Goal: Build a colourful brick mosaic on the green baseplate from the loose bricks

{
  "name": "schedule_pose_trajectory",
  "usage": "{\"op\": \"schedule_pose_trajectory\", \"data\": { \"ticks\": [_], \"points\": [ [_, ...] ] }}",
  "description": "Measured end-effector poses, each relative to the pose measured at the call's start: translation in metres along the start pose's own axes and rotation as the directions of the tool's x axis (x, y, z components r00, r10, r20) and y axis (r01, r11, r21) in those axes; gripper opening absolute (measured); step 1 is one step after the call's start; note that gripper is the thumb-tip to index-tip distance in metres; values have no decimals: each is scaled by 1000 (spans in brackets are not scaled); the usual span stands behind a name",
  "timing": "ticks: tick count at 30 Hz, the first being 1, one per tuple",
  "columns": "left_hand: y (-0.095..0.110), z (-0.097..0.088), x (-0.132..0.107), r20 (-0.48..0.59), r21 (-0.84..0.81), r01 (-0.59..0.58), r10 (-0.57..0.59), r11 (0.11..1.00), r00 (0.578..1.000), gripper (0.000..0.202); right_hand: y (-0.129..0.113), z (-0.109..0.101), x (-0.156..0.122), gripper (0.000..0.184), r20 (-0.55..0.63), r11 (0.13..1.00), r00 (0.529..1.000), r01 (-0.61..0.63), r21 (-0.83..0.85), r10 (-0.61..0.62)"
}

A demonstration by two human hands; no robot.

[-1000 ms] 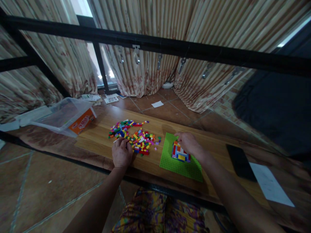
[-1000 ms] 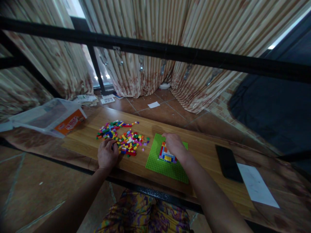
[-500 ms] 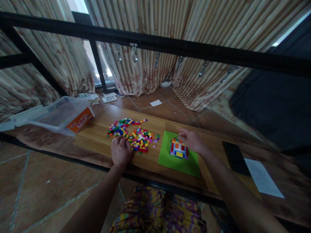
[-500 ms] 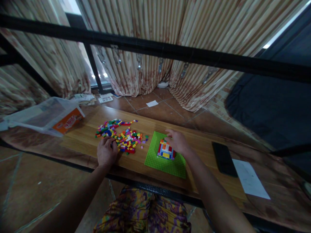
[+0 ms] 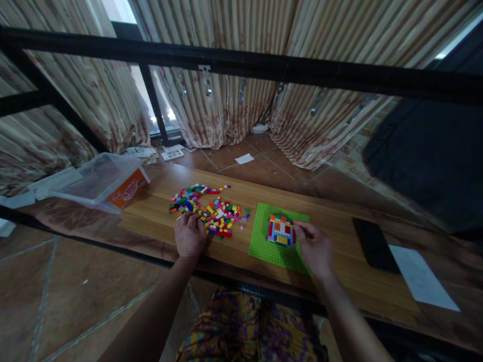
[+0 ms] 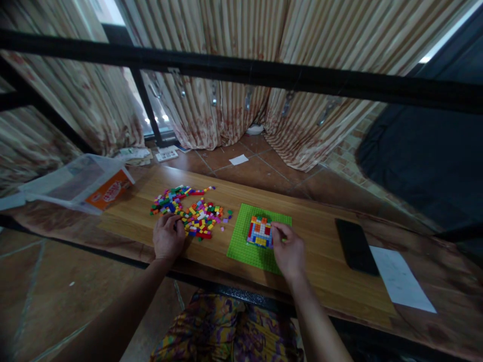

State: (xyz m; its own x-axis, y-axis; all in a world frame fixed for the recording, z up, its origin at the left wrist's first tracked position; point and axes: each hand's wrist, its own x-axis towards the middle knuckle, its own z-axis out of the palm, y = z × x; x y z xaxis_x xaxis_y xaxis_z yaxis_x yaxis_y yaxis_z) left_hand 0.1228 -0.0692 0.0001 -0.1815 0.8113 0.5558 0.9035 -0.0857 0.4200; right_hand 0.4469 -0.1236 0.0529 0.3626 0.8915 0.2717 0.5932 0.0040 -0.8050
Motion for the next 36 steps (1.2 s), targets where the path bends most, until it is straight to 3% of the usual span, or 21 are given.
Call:
{"op": "schedule_pose_trajectory", "data": {
  "ticks": [3,9,17,22,28,36],
  "points": [
    [0,0,0,-5,3,5,-5,1000,1000,24,-17,19,-21,28,115,995,989,90,43,-94],
    [2,-1,0,14,3,21,-21,1000,1000,23,-48,65,-48,21,329,972,916,234,28,-230],
    [8,-4,-1,51,25,67,-68,997,996,23,-63,112,-65,16,420,942,851,335,26,-315],
    [7,-4,-1,55,13,65,-65,998,996,22,-79,133,-68,10,448,919,849,372,-129,-281],
    [4,-1,-2,39,-28,29,-28,999,999,23,-78,139,-61,14,426,880,844,435,-190,-326],
    [5,-1,-2,42,-20,28,-27,999,999,23,-61,123,-21,25,329,901,904,360,-242,-273]
  ]
}}
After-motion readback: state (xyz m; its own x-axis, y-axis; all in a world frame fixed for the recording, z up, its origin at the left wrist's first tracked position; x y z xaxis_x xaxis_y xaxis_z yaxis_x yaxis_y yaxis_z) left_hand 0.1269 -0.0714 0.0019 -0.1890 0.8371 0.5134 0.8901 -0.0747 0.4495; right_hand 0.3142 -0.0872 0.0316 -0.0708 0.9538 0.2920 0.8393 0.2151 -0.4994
